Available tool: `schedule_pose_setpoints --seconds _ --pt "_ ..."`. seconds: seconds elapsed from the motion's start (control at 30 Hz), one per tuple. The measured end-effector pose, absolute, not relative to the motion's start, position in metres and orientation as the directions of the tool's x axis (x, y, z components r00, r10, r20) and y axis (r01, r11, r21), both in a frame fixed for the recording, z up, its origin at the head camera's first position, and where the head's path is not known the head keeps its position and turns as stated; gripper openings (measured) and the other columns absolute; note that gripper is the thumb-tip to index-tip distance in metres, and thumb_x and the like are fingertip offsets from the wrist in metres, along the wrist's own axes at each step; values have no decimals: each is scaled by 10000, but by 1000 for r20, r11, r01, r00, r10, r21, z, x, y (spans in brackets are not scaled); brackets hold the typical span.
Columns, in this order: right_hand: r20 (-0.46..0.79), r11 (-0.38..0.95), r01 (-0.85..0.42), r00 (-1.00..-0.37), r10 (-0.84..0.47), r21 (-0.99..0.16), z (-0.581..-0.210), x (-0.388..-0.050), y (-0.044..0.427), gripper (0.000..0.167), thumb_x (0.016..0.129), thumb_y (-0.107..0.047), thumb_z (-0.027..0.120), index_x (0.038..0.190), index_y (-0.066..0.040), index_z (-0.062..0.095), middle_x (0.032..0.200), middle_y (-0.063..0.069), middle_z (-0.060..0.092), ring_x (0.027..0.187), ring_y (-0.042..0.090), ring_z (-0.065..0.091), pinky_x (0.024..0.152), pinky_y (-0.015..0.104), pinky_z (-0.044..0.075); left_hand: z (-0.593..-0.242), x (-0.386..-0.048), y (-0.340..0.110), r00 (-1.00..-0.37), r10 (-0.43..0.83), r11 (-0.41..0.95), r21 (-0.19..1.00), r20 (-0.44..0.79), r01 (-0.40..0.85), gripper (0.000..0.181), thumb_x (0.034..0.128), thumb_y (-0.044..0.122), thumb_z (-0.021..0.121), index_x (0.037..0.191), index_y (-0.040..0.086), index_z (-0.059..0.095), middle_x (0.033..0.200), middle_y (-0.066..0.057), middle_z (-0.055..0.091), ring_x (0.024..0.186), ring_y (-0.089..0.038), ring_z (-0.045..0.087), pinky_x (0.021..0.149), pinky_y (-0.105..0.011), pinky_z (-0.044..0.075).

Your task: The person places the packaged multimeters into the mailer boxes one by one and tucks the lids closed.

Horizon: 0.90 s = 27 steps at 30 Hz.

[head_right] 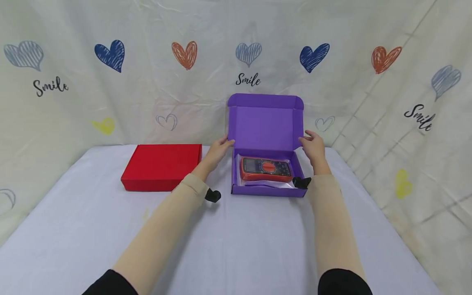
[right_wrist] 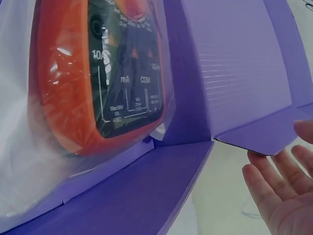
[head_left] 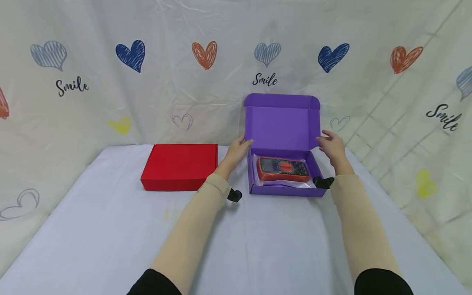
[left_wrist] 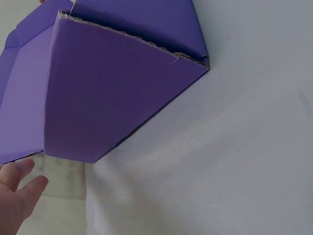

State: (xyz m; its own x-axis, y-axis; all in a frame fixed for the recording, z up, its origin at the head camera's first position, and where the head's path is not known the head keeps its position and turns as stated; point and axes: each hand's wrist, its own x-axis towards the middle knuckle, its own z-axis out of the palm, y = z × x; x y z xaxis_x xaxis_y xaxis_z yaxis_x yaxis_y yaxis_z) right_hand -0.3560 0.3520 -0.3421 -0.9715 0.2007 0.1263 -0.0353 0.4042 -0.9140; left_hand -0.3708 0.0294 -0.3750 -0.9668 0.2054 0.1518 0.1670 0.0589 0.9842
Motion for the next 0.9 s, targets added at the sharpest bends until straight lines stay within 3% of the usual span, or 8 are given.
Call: schedule_pose_setpoints --seconds 0.37,0.73,0.9 --pt "176 484 -65 -966 188 -873 -342 -356 350 507 1039 -59 514 1508 100 405 1386 366 529 754 -125 552 763 107 523 -375 -366 31 -965 247 41 994 83 96 630 1076 280 530 1603 30 292 1639 -119 328 1521 -224 266 1210 -337 253" --pt "226 636 -33 -948 225 -771 -342 -366 352 408 1010 -58 558 1379 116 568 1247 353 625 561 -164 527 610 78 495 -376 -367 32 -963 259 19 997 72 80 619 1092 347 472 1601 37 302 1653 -100 302 1532 -237 234 1222 -357 223" --pt "223 612 -41 -949 224 -790 -343 -365 359 408 944 -11 532 1307 161 602 1061 238 725 570 -121 571 612 112 529 -376 -365 33 -959 279 43 997 53 68 627 1101 358 437 1608 28 270 1667 -95 266 1534 -240 227 1225 -355 210"
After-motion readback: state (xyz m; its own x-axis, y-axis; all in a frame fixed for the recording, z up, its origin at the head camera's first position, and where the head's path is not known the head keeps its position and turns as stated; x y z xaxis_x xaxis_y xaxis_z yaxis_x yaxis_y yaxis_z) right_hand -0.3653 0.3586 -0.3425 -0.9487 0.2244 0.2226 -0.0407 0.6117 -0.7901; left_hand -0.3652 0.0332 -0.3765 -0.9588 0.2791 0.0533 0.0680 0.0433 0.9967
